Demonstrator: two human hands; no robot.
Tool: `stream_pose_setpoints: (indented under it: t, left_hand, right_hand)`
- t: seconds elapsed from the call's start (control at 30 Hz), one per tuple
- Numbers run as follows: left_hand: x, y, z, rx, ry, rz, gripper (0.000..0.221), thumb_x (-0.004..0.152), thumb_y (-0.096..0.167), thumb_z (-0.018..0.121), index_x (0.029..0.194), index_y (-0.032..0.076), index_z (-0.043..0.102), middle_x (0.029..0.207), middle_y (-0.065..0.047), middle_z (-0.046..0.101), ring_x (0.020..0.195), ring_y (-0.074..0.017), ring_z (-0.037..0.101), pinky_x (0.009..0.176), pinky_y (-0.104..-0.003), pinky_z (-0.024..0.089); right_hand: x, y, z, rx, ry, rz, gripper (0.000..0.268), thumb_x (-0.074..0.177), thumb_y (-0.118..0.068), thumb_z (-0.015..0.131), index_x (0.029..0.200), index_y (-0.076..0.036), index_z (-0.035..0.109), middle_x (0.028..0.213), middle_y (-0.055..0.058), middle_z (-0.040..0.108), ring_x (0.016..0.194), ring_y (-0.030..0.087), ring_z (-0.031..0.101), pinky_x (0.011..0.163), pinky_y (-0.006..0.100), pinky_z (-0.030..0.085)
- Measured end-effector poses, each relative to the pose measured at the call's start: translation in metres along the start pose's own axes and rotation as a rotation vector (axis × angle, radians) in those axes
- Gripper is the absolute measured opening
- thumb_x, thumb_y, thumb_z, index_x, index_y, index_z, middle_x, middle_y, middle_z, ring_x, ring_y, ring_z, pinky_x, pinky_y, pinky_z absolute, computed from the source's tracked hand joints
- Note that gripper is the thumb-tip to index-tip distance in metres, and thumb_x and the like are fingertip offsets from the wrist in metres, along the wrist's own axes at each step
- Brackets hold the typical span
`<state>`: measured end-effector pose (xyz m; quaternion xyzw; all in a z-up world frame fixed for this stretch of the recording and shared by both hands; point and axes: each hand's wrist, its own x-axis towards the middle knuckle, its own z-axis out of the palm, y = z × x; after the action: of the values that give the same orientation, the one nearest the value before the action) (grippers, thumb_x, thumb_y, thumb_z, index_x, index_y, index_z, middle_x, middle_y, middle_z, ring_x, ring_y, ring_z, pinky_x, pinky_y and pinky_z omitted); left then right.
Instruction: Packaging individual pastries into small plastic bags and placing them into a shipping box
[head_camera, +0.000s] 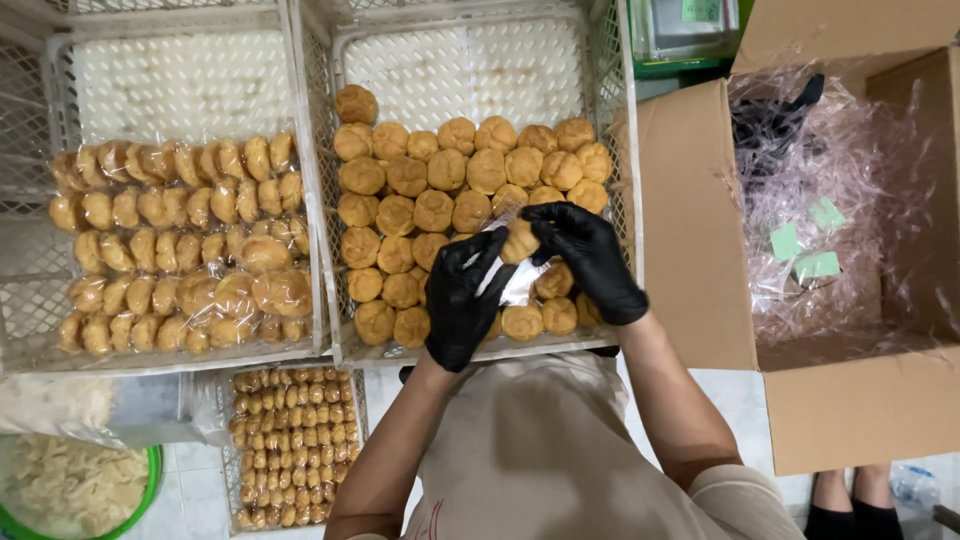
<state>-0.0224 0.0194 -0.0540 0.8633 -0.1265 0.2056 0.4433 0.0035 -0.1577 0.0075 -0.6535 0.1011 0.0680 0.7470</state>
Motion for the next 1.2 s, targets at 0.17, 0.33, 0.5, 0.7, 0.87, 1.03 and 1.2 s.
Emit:
stream_pose_setpoints:
  t: [0.17,0.33,0.5,0.7,0.87,1.03,1.2]
  left_hand:
    - [0.010,0.023,-0.008,-0.320,0.010,-0.262,0.050,0.072,0.020,0.097,0.117,0.012,0.078,0.100,-0.010,0.078,0.093,-0.0254,0.076,0.085,-0.036,0.061]
    - [0.014,0.026,-0.009,-0.123,-0.114,0.001,0.049,0.083,0.035,0.088,0.127,0.017,0.075,0.109,-0.005,0.078,0.098,-0.0237,0.075,0.089,-0.036,0.060]
    - [0.012,0.038,0.007,-0.506,-0.172,-0.247,0.039,0.076,0.011,0.094,0.113,0.011,0.080,0.102,-0.010,0.078,0.097,-0.0245,0.076,0.090,-0.036,0.059]
    - [0.029,0.057,0.009,-0.811,-0.387,-0.582,0.043,0.090,0.009,0.081,0.131,0.003,0.069,0.125,-0.019,0.073,0.118,-0.0233,0.067,0.104,-0.042,0.054]
    - [0.016,0.055,0.028,-0.868,-0.473,-0.683,0.048,0.086,0.003,0.083,0.132,0.005,0.069,0.125,-0.016,0.074,0.115,-0.0232,0.071,0.104,-0.041,0.056]
    - [0.009,0.056,0.035,-1.069,-0.451,-0.740,0.048,0.084,-0.011,0.079,0.130,0.001,0.069,0.130,-0.019,0.071,0.107,-0.0242,0.073,0.101,-0.042,0.059]
    - [0.007,0.054,0.045,-1.092,-0.379,-0.549,0.045,0.096,-0.005,0.069,0.140,0.000,0.059,0.142,-0.018,0.064,0.116,-0.0227,0.069,0.105,-0.043,0.056]
  right_hand:
    - [-0.007,-0.036,-0.014,-0.268,-0.073,-0.126,0.031,0.080,-0.001,0.087,0.110,-0.001,0.077,0.092,0.011,0.075,0.089,0.016,0.069,0.084,0.037,0.061]
    - [-0.005,-0.038,-0.032,-0.456,-0.244,-0.242,0.016,0.086,-0.007,0.083,0.100,-0.001,0.081,0.094,0.018,0.079,0.094,0.027,0.074,0.086,0.046,0.059]
    - [-0.010,-0.004,-0.058,-0.347,-0.469,-0.310,0.020,0.100,-0.012,0.066,0.088,-0.002,0.079,0.067,0.009,0.074,0.066,0.022,0.074,0.063,0.034,0.059]
    - [-0.005,-0.032,-0.053,-0.980,0.002,-0.711,0.023,0.081,-0.025,0.091,0.091,-0.008,0.079,0.074,0.008,0.073,0.069,0.028,0.072,0.063,0.040,0.058]
    - [-0.007,0.000,-0.074,-1.140,0.021,-0.764,0.026,0.079,-0.030,0.090,0.085,-0.009,0.076,0.077,0.008,0.073,0.074,0.030,0.072,0.066,0.041,0.059]
    - [-0.002,0.010,-0.123,-0.807,0.091,-0.601,0.014,0.089,-0.029,0.085,0.091,-0.016,0.079,0.092,-0.001,0.078,0.091,0.021,0.075,0.080,0.036,0.058]
    - [-0.002,-0.053,-0.146,-0.233,0.320,-0.553,0.026,0.084,0.016,0.087,0.086,0.010,0.062,0.090,0.025,0.071,0.097,0.038,0.076,0.091,0.043,0.062]
